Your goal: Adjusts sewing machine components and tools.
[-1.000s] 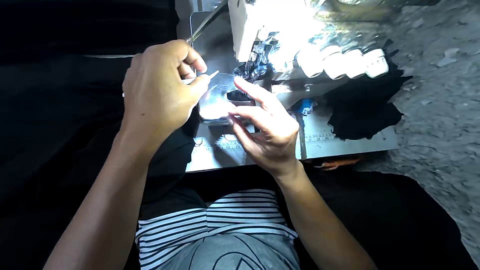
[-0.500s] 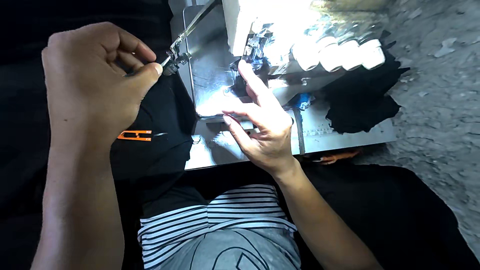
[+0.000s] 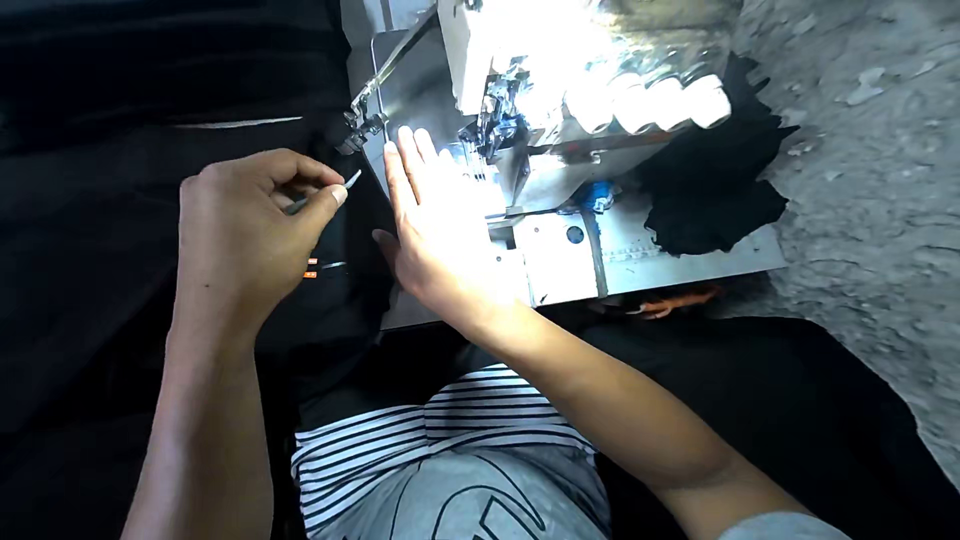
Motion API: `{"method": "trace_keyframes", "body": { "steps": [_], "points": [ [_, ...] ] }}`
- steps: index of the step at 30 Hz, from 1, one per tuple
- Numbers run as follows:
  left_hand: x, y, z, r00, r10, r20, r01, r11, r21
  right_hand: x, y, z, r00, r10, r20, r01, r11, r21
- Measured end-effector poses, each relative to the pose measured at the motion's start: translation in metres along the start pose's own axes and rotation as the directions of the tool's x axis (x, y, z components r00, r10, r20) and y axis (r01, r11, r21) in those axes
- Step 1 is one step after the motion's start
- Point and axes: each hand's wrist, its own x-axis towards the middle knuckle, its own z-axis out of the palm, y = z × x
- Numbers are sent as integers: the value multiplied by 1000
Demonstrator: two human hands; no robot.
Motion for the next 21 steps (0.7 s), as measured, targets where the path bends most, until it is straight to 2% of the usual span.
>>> {"method": "trace_keyframes", "body": {
  "steps": [5, 8, 11, 14, 17, 19, 21],
  "points": [
    [14, 7, -10, 997, 65, -35, -65, 998, -6, 0, 6, 5, 997, -46, -66, 49, 998, 39],
    [25, 14, 2, 985, 160, -66, -164, 985, -62, 0, 9, 9, 991, -94, -93, 94, 996, -2],
    [30, 26, 11, 982, 178, -62, -182, 980, -79, -2, 12, 9, 977, -161, -141, 166, 986, 20],
    [30, 36, 16, 980, 192, -50, -192, 981, 2, -21, 16, 6, 918, -285, -274, 348, 912, 217],
    [32, 42, 23, 970, 244, 8, -243, 964, 112, -61, 20, -2, 875, -367, -317, 483, 717, 503],
    [36, 42, 30, 972, 236, 19, -236, 958, 161, -80, 28, -3, 900, -289, -325, 432, 679, 593],
    [43, 44, 37, 973, 229, 34, -231, 956, 178, -84, 39, -11, 930, -139, -340, 327, 737, 592]
  ]
}}
